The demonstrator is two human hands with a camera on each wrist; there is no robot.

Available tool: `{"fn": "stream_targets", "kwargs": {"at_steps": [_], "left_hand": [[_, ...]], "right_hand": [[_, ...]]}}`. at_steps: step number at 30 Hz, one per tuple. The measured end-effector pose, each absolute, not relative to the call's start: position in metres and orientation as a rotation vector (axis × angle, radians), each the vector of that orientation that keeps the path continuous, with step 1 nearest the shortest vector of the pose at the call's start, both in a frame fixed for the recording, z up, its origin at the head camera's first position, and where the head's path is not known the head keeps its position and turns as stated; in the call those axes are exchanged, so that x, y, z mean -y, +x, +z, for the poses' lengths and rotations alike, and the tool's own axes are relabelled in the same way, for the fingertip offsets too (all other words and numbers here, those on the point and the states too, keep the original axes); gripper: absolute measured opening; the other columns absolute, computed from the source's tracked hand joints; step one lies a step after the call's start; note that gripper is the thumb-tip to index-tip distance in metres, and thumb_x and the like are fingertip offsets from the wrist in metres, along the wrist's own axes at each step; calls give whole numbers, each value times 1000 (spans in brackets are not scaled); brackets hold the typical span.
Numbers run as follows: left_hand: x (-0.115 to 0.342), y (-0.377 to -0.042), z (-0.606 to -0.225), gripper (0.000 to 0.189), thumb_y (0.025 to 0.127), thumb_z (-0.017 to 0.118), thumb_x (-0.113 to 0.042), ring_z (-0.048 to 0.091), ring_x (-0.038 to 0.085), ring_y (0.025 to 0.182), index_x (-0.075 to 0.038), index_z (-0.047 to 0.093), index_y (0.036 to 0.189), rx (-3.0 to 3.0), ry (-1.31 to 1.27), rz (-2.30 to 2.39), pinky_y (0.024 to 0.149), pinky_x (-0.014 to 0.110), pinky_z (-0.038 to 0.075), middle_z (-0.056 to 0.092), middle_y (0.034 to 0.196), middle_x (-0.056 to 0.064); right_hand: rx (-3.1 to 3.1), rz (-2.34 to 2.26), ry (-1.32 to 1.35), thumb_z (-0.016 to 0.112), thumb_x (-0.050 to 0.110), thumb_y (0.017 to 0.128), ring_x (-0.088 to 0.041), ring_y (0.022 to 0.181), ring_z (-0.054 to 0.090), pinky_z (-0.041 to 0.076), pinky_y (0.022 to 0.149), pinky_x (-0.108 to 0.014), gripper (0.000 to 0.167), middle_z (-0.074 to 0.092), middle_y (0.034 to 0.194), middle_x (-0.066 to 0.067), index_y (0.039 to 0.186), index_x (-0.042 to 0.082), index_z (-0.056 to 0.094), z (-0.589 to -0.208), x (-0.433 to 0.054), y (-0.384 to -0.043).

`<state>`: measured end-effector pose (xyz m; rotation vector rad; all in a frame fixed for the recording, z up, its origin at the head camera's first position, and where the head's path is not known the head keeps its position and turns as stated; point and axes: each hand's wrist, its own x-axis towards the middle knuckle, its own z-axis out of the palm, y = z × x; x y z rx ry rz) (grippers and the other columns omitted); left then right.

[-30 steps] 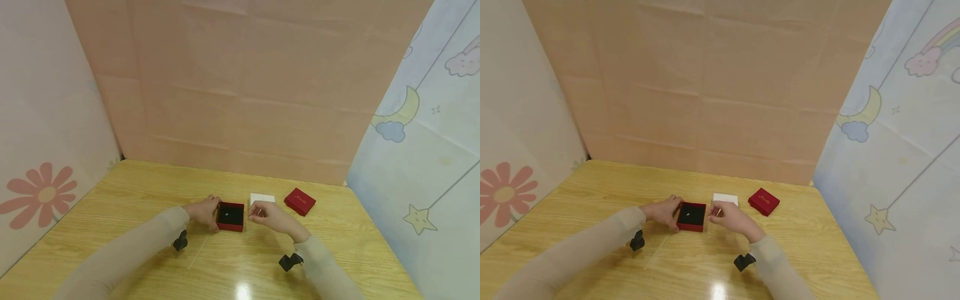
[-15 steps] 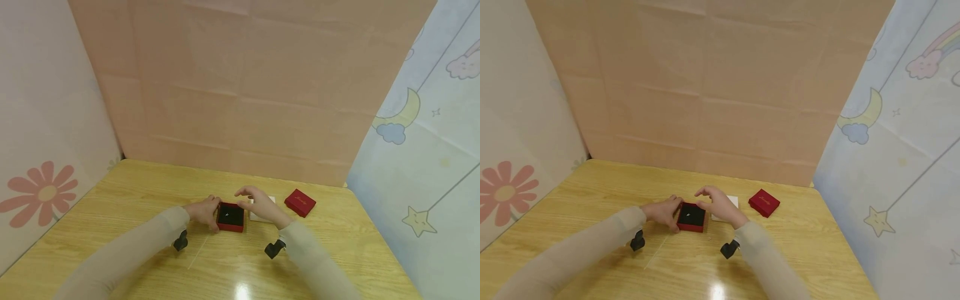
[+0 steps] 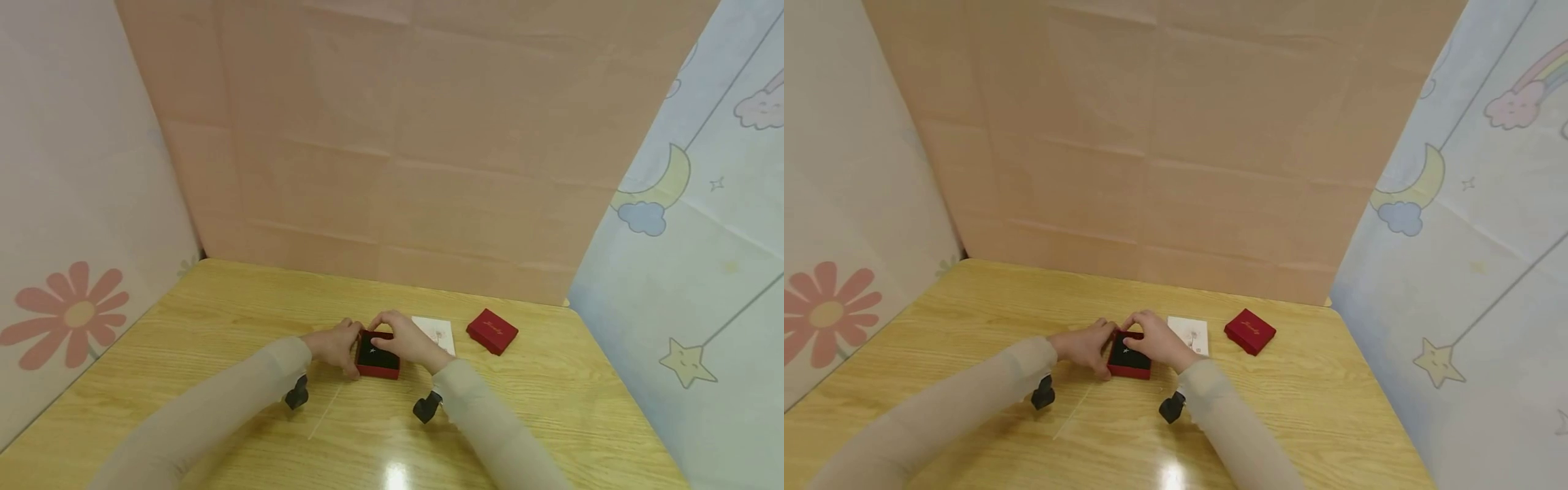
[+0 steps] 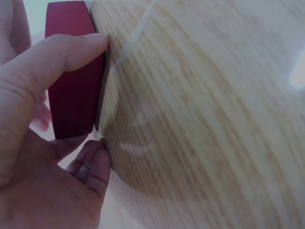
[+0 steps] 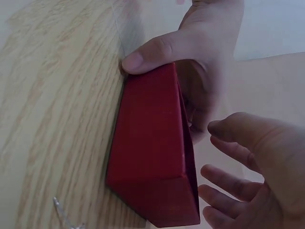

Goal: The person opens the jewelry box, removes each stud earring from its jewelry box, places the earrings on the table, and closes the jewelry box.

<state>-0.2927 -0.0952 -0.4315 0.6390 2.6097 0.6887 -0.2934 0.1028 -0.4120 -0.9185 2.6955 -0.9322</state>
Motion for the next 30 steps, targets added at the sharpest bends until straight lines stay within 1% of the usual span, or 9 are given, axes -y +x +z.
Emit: {"fn": "stream_targets", "kwargs": {"at_steps": [5,10,18,24,30], "left_hand": [[95,-292,-429,78,65,89,-28,47,21,97,-9,45,126,-2612,642,685,93,43,45,44,111,8],[95,-291,-427,76,66,89,-27,47,21,98,-9,45,126,-2598,651,697,93,42,45,44,113,8],[96,-290,-428,76,66,89,-25,47,21,98,-8,45,126,-2585,676,713,92,42,46,44,115,10],[96,-290,-428,77,66,88,-26,48,21,99,-7,45,126,-2589,681,704,93,42,46,44,115,10],[96,-289,-427,74,67,88,-25,47,21,97,-8,45,125,-2582,677,712,90,42,46,43,113,10]], "right_hand": [[-2679,-904,-908,65,18,93,-32,125,50,42,103,-47,19,57,127,-10,112,13,64,-413,-100,-295],[-2665,-876,-884,66,18,92,-30,126,50,41,104,-46,19,58,128,-10,111,12,64,-416,-98,-295],[-2644,-884,-892,67,14,91,-26,115,57,45,98,-43,20,63,119,-7,111,11,64,-417,-97,-293],[-2669,-833,-886,69,13,90,-25,116,57,45,98,-43,22,62,119,-7,111,11,64,-418,-97,-293],[-2696,-778,-872,72,13,88,-28,119,56,45,99,-44,23,61,122,-8,109,11,65,-420,-97,-293]]}}
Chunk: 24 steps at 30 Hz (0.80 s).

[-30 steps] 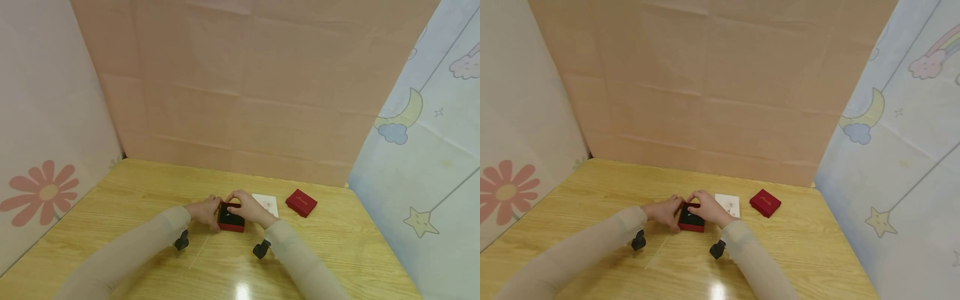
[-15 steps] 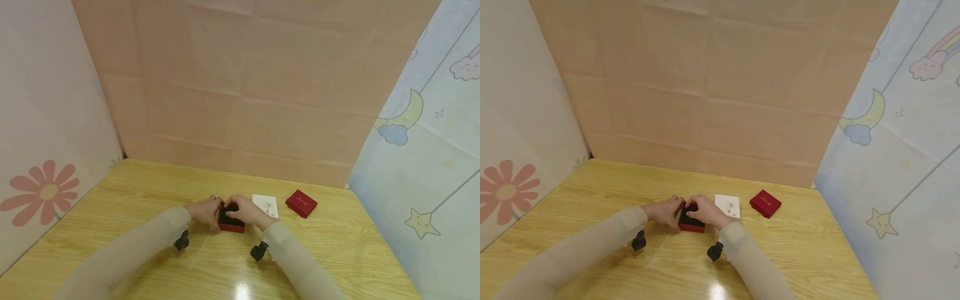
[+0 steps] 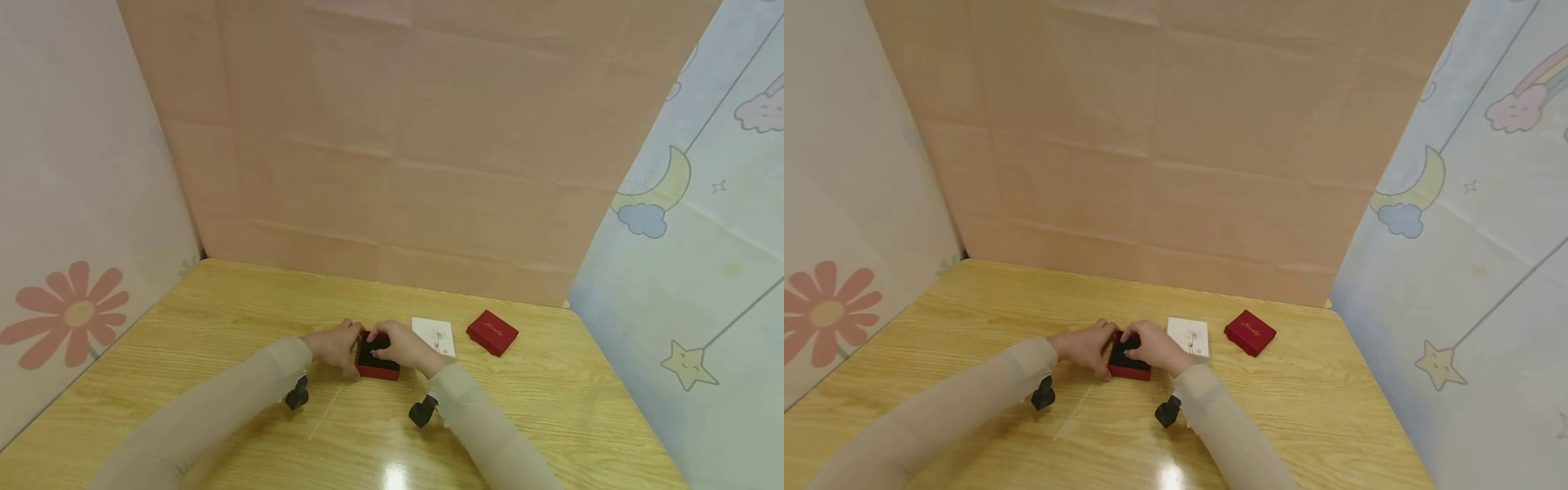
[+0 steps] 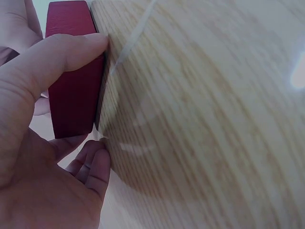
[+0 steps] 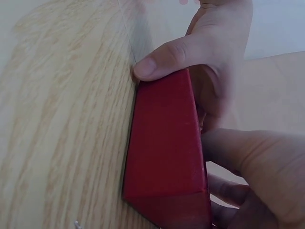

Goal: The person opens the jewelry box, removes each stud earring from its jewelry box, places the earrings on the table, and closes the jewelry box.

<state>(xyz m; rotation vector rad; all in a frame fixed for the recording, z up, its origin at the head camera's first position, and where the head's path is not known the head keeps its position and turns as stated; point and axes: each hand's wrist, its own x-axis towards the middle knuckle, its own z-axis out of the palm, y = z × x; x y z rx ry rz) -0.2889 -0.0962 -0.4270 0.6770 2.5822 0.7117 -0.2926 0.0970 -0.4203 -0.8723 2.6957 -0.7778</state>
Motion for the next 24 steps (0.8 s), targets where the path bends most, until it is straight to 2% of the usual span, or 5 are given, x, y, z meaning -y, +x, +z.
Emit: {"fn": "stream_targets", "kwargs": {"at_steps": [8,16,24], "left_hand": [[95,-288,-426,73,67,88,-25,47,21,96,-8,46,123,-2577,669,712,89,42,46,43,112,9],[95,-290,-426,76,66,89,-25,47,21,97,-7,46,125,-2588,650,711,92,41,45,43,112,9],[95,-288,-425,75,66,89,-24,47,22,97,-6,45,124,-2587,647,710,91,42,45,43,112,10]], "right_hand": [[-2713,-748,-831,72,13,87,-28,118,56,46,98,-44,17,62,121,-7,104,14,67,-424,-97,-293],[-2739,-687,-814,73,13,86,-26,108,60,49,91,-42,11,62,111,-5,96,15,68,-425,-94,-292],[-2757,-649,-787,73,13,86,-27,109,60,50,91,-41,11,63,114,-7,95,16,68,-424,-91,-292]]}}
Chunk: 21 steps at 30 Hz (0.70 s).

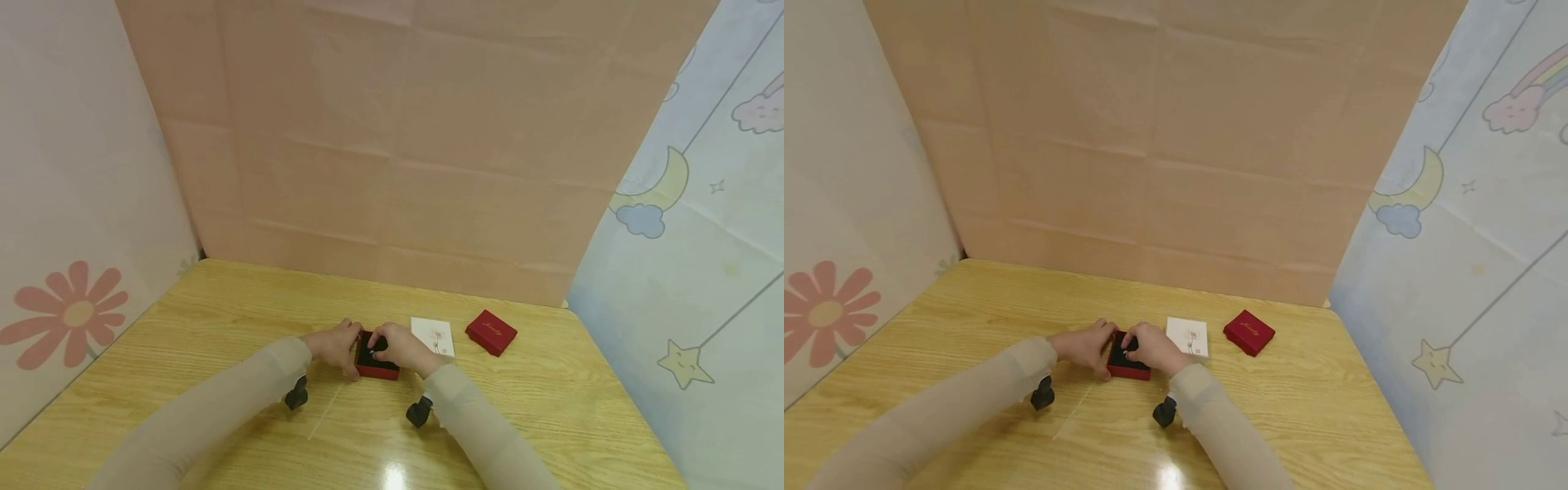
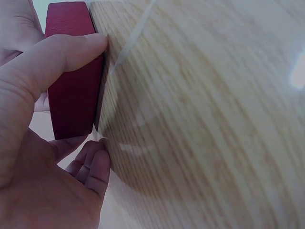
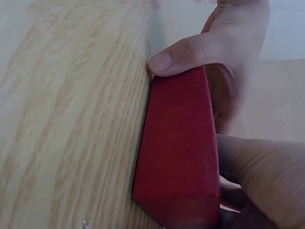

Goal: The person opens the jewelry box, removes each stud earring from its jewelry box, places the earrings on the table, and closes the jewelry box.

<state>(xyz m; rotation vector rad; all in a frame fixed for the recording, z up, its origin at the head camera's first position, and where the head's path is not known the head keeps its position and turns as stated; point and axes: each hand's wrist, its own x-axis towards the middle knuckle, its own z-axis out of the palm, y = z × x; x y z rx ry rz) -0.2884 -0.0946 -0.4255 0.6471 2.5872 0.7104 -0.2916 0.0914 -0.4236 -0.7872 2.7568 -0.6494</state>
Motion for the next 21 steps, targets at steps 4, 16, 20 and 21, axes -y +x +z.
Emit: {"fn": "stream_targets", "kwargs": {"at_steps": [4,16,20,21], "left_hand": [[94,-287,-424,75,66,89,-23,47,22,97,-6,45,124,-2584,646,717,90,42,45,43,111,10],[93,-286,-423,76,66,89,-23,46,22,95,-6,45,126,-2589,643,713,88,41,45,43,111,10],[93,-285,-422,75,66,89,-22,45,22,94,-5,45,125,-2585,643,721,88,41,45,42,110,10],[93,-285,-422,75,66,89,-21,45,22,94,-5,45,124,-2584,642,723,88,41,45,42,110,10]], "right_hand": [[-2763,-660,-788,74,12,86,-27,109,60,50,91,-41,10,63,112,-6,93,16,68,-424,-91,-292],[-2776,-671,-781,75,13,85,-26,105,61,50,90,-41,8,63,109,-6,85,17,67,-425,-92,-291],[-2777,-670,-769,75,13,85,-26,104,61,50,89,-41,8,63,110,-6,84,17,67,-424,-91,-290],[-2775,-674,-766,74,13,85,-26,104,61,50,89,-41,8,64,110,-6,84,17,67,-424,-91,-290]]}}
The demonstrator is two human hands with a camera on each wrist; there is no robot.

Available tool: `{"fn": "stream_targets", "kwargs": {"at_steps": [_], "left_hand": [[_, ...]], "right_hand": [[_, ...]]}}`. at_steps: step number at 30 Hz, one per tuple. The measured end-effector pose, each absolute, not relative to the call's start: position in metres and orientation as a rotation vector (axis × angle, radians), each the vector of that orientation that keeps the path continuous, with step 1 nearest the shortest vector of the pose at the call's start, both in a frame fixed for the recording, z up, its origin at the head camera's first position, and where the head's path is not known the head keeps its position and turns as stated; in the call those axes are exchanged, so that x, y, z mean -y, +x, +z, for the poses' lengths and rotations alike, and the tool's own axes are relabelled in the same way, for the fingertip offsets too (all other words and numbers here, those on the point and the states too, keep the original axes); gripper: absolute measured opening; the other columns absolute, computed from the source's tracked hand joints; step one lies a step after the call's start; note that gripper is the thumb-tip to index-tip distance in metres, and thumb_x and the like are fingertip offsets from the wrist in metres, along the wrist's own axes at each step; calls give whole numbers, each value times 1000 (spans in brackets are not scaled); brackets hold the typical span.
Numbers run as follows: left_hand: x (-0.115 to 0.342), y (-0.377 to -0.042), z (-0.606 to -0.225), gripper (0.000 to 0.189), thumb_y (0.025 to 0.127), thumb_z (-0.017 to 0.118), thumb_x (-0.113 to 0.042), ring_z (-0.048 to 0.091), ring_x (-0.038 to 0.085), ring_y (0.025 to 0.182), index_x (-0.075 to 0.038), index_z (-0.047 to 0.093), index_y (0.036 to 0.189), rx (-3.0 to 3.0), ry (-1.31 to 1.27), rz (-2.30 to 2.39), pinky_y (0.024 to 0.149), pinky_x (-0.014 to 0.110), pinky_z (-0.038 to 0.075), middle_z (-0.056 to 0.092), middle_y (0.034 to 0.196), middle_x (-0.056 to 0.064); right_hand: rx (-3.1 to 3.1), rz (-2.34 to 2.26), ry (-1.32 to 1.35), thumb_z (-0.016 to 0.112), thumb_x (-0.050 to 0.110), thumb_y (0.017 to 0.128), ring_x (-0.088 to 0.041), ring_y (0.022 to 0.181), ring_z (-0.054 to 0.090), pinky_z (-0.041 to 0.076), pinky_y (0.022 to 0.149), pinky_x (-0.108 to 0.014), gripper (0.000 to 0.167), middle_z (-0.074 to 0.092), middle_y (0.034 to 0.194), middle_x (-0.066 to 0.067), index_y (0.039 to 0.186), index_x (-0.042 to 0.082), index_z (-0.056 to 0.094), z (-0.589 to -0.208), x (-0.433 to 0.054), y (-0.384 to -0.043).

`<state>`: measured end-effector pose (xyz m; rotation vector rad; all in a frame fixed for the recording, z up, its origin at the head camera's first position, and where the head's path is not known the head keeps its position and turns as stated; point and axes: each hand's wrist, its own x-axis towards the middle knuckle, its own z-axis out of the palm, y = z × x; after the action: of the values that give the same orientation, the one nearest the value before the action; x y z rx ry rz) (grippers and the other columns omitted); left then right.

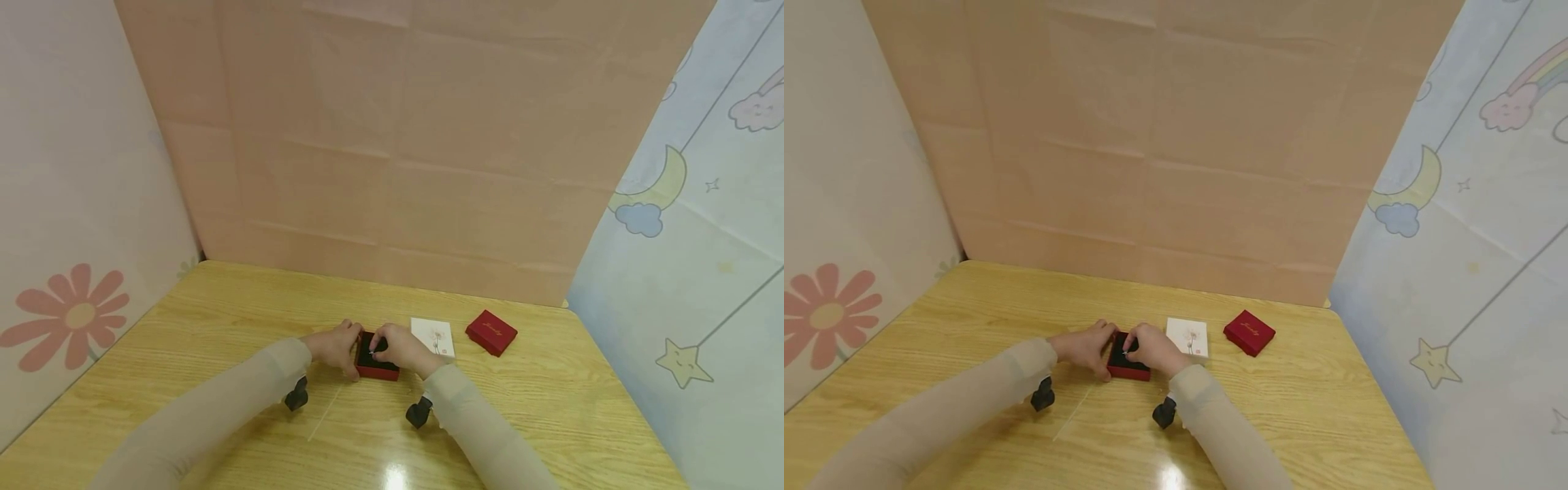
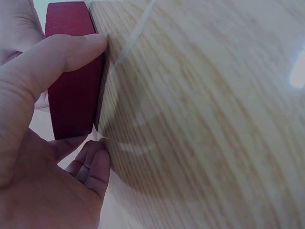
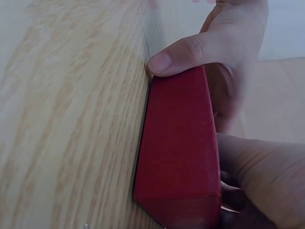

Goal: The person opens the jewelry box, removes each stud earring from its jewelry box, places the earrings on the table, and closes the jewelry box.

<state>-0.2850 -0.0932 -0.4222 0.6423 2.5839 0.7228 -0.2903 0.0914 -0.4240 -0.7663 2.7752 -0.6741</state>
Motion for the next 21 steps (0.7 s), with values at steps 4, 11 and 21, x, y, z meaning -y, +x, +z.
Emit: {"fn": "stream_targets", "kwargs": {"at_steps": [4,11,21], "left_hand": [[93,-285,-422,76,66,89,-22,46,22,95,-5,45,126,-2583,634,725,89,41,45,42,110,10],[93,-284,-422,75,66,89,-22,46,22,95,-5,45,125,-2582,636,723,89,42,45,42,110,10],[93,-285,-423,77,66,89,-24,46,22,96,-6,44,126,-2593,629,698,90,41,45,42,111,9]], "right_hand": [[-2770,-683,-763,74,13,85,-26,106,61,50,90,-41,8,64,112,-7,83,17,67,-424,-91,-290],[-2771,-696,-766,74,14,85,-23,101,61,50,87,-40,8,64,107,-5,83,17,68,-424,-92,-290],[-2757,-723,-758,73,13,86,-23,103,60,50,87,-40,6,64,109,-6,84,16,68,-424,-93,-290]]}}
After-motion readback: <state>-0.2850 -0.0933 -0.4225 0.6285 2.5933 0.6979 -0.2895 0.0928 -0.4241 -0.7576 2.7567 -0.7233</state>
